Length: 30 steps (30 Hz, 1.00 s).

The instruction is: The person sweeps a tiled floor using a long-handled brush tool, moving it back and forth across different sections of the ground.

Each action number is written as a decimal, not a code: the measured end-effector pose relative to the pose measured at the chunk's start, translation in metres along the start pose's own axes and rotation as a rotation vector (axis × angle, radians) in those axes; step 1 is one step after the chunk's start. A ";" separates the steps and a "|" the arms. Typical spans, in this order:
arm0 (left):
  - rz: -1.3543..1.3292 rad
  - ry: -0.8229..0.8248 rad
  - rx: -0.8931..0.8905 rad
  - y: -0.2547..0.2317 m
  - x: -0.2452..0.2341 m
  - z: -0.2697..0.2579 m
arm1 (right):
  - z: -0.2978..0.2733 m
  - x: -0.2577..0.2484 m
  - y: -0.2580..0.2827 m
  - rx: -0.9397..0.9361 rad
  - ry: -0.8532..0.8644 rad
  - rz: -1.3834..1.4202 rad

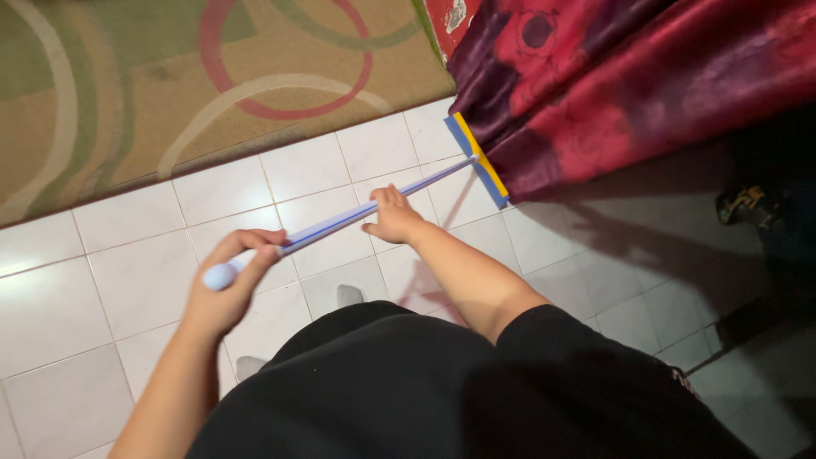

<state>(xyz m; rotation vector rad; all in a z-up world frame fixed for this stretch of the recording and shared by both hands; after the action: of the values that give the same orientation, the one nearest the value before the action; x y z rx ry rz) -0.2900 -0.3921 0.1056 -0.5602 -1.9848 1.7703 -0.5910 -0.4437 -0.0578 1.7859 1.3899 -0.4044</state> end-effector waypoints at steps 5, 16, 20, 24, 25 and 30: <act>-0.138 -0.094 0.211 -0.019 -0.050 -0.028 | -0.004 -0.003 0.064 -0.135 0.074 0.048; -0.407 -0.158 0.500 -0.029 -0.073 -0.042 | -0.009 -0.011 0.102 -0.565 -0.028 -0.048; -0.282 -0.182 0.273 -0.015 -0.045 -0.012 | 0.004 -0.016 0.057 -0.412 -0.048 -0.052; -0.069 -0.136 0.046 -0.012 -0.003 0.008 | 0.011 -0.021 0.010 -0.127 -0.037 -0.029; 0.031 -0.124 -0.094 -0.009 0.009 0.011 | 0.012 -0.022 -0.001 -0.026 -0.025 -0.042; 0.077 -0.061 -0.285 -0.006 0.027 0.003 | 0.010 -0.020 -0.021 0.086 0.030 -0.030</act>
<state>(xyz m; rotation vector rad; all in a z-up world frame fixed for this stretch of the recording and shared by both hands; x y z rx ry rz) -0.3138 -0.3802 0.1125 -0.6877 -2.3059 1.5735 -0.6150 -0.4637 -0.0590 1.8494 1.4414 -0.4616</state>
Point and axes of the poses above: each hand's wrist, its own z-axis towards the middle knuckle, its own x-axis out of the palm, y = z × x, the point moved 5 cm from there along z, towards the middle knuckle, and after that the axes turned 15 degrees about y, right-handed, at the moved point
